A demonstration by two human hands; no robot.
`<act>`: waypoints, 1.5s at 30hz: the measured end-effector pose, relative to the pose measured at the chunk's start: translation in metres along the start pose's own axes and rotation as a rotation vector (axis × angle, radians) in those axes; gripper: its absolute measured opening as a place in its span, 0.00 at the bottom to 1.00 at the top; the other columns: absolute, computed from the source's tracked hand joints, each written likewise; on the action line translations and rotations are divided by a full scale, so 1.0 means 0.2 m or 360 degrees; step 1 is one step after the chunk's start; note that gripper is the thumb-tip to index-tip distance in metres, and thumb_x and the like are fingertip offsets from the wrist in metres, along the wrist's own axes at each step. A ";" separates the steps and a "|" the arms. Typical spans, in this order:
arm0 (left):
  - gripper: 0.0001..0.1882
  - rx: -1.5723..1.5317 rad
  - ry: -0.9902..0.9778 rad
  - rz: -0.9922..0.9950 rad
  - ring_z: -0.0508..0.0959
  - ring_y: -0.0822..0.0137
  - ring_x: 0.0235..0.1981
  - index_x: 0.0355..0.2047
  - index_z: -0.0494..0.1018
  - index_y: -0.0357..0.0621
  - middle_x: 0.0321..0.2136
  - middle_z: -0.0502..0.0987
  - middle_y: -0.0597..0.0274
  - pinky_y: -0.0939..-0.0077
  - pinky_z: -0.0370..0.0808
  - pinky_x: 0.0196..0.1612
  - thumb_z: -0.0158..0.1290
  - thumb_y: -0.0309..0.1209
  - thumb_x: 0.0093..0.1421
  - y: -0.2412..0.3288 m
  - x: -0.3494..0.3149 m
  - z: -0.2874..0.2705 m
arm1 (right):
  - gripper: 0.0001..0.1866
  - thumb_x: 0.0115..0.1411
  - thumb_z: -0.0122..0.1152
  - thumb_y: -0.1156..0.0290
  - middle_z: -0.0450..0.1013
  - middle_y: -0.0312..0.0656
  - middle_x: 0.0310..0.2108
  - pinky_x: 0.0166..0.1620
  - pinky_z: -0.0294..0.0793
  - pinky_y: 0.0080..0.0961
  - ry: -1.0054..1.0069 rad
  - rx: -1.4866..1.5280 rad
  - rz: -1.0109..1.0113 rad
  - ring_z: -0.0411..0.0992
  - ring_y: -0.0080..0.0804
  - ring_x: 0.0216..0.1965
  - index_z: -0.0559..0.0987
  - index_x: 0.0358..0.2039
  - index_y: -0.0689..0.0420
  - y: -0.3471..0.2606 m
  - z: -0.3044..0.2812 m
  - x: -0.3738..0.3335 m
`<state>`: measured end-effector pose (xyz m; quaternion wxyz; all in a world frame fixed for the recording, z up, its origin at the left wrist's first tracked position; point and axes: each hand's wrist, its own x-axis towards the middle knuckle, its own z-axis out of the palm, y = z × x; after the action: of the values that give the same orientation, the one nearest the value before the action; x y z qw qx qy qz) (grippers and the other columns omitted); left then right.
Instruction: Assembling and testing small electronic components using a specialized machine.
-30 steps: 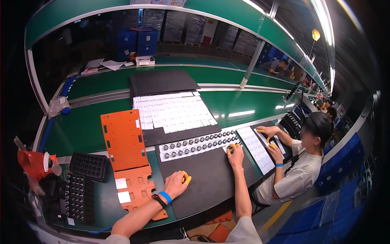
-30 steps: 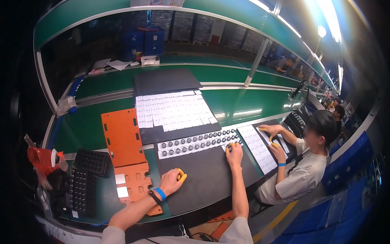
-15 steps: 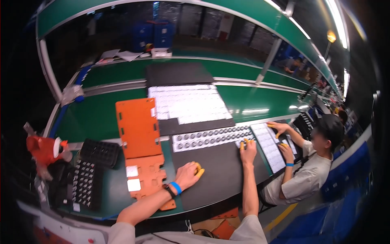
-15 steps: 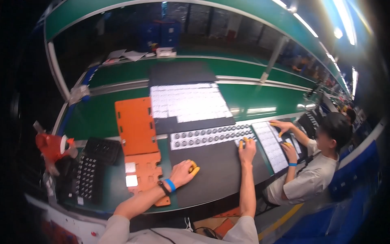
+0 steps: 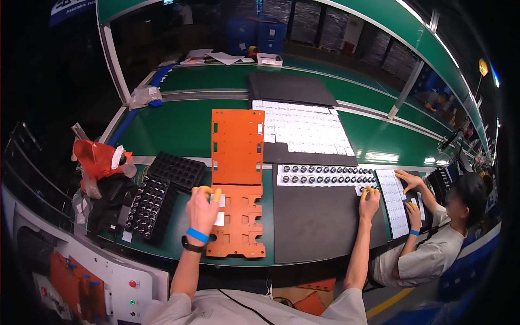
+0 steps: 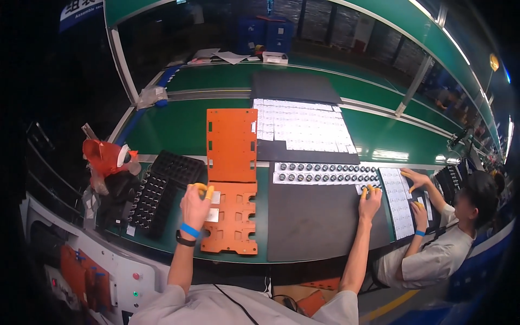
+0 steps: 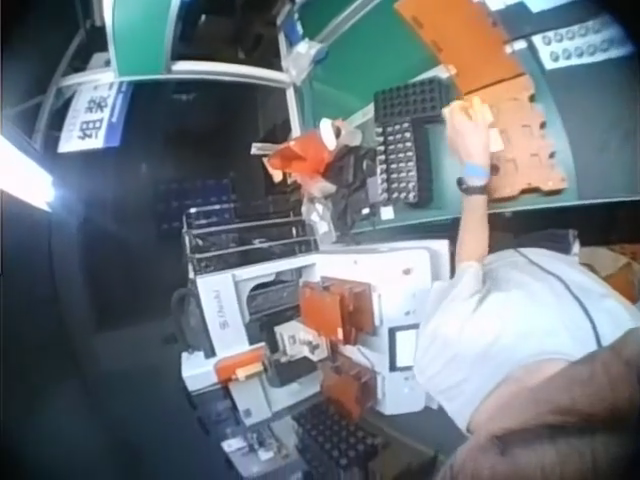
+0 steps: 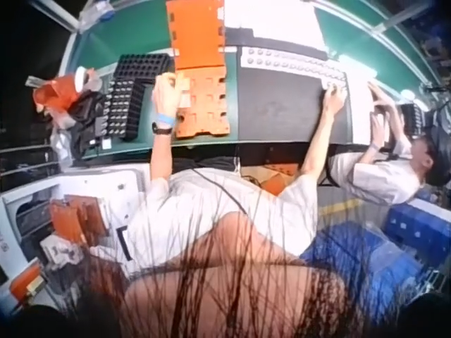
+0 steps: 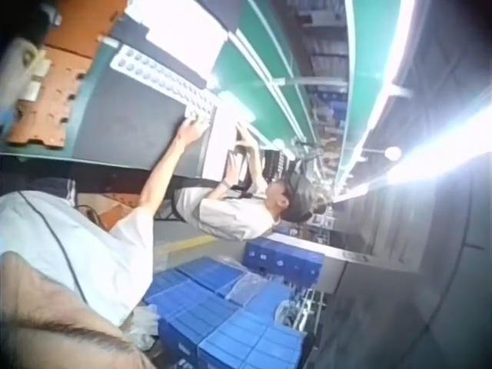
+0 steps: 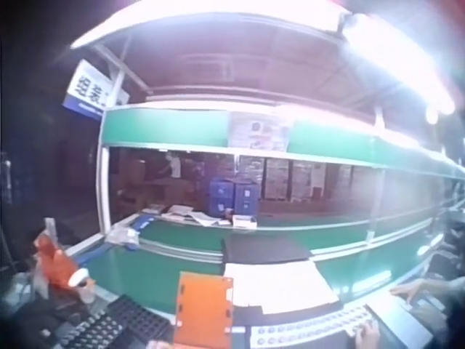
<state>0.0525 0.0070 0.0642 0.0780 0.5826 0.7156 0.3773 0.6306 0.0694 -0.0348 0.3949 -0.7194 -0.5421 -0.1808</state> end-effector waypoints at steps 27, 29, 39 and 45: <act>0.06 -0.0370 -0.0073 0.0123 0.82 0.45 0.31 0.41 0.71 0.33 0.28 0.80 0.40 0.53 0.76 0.33 0.51 0.24 0.66 -0.11 -0.02 0.10 | 0.08 0.65 0.59 0.75 0.73 0.45 0.36 0.44 0.73 0.39 0.0152 0.0056 -0.0056 0.73 0.47 0.39 0.82 0.43 0.59 0.01 -0.07 -0.01; 0.07 -0.1471 -0.0118 0.0103 0.76 0.66 0.23 0.43 0.70 0.37 0.25 0.75 0.60 0.70 0.71 0.27 0.51 0.27 0.68 -0.25 0.00 0.24 | 0.09 0.64 0.59 0.77 0.74 0.48 0.36 0.43 0.74 0.41 0.0122 0.0039 -0.0342 0.74 0.49 0.38 0.81 0.45 0.59 -0.13 -0.06 0.00; 0.08 -0.3544 -0.2123 -0.1354 0.57 0.76 0.17 0.43 0.69 0.39 0.21 0.61 0.68 0.80 0.55 0.24 0.48 0.32 0.70 0.38 -0.30 0.31 | 0.17 0.51 0.75 0.71 0.78 0.44 0.34 0.39 0.75 0.34 -0.0315 0.1163 -0.0827 0.76 0.42 0.35 0.83 0.43 0.58 -1.52 -0.53 -0.24; 0.09 -0.3042 -0.2217 -0.1297 0.58 0.77 0.16 0.40 0.70 0.45 0.20 0.63 0.71 0.80 0.56 0.21 0.42 0.33 0.74 0.50 -0.30 0.53 | 0.14 0.50 0.75 0.77 0.77 0.43 0.32 0.37 0.75 0.29 -0.0404 0.1041 -0.0395 0.74 0.36 0.33 0.82 0.39 0.60 -1.46 -0.55 -0.30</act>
<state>0.2068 0.0051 0.0327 0.9420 0.1049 0.0905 0.3056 0.3585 -0.0244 0.1015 0.5087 -0.5005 -0.6990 0.0462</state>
